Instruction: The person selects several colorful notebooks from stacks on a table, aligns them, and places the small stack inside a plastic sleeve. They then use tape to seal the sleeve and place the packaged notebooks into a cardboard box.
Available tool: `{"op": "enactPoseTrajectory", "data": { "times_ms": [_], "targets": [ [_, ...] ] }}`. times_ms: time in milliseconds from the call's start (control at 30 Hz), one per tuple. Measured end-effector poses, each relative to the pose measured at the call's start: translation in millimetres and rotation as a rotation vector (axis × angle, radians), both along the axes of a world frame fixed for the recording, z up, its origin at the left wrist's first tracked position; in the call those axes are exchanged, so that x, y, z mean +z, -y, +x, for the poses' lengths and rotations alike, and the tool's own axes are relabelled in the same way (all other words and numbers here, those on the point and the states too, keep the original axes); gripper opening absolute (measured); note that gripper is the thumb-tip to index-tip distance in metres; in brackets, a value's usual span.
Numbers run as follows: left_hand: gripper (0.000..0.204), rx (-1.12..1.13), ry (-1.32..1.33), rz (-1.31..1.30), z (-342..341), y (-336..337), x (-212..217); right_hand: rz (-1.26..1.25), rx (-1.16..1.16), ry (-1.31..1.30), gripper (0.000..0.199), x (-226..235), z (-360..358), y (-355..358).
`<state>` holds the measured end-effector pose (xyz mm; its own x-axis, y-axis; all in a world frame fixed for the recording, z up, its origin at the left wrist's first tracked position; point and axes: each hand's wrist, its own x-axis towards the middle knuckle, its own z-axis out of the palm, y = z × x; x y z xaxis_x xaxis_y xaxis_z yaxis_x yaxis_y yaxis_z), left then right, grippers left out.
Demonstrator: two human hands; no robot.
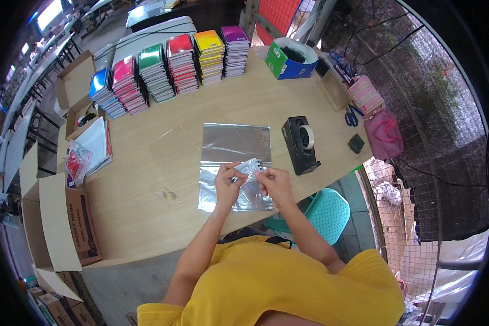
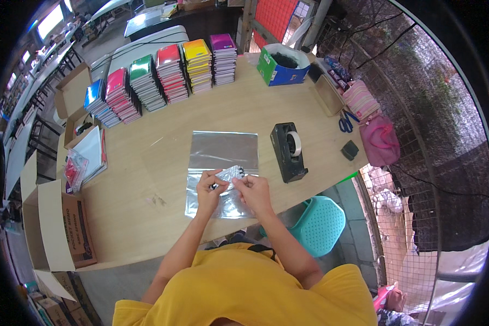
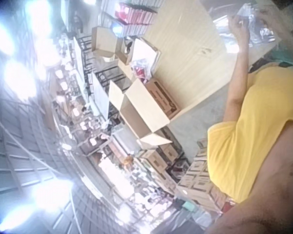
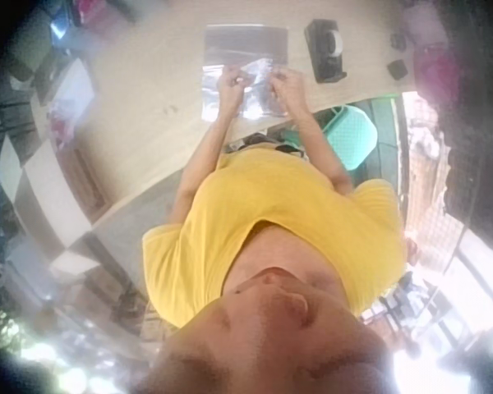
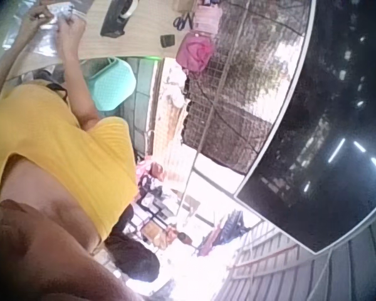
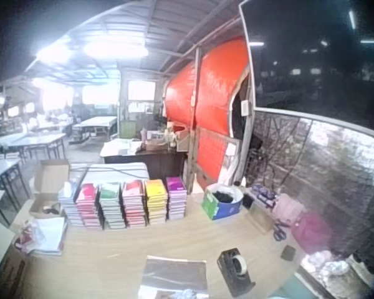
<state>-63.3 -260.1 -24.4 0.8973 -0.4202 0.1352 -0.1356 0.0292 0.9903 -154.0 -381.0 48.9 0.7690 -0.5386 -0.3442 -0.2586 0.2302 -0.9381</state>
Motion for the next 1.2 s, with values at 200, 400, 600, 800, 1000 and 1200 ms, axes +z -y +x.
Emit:
{"op": "enactPoseTrajectory", "data": {
  "times_ms": [200, 400, 600, 800, 1000, 1200],
  "targets": [
    [0.017, -0.041, 0.009, 0.007, 1.2, -1.4, -3.2, 0.035, -0.033, -0.082, 0.024, -51.6, -5.8, -1.6],
    [0.07, -0.257, -0.1, -0.059, 28.0, -11.8, -3.8, -0.178, -0.089, -0.074, 0.039, -81.4, -1.9, -9.5],
    [0.087, -0.45, 0.354, 0.651, 32.8, 16.5, 63.1, -0.678, 0.235, -0.287, 0.049, -134.2, -13.0, -7.0],
    [0.092, -0.387, 0.03, 0.231, 41.5, -1.3, 77.4, 0.538, 0.39, 0.157, 0.056, -139.4, -50.5, -19.1],
    [0.081, -0.326, 0.152, 0.282, -0.3, -35.1, -6.3, -0.292, 0.461, 0.226, 0.085, -69.9, -13.8, 32.9],
    [0.08, -0.157, 0.262, 0.315, -5.6, -34.1, -17.5, -0.48, 0.512, 0.165, 0.106, -99.9, -12.8, 53.0]
  ]
}}
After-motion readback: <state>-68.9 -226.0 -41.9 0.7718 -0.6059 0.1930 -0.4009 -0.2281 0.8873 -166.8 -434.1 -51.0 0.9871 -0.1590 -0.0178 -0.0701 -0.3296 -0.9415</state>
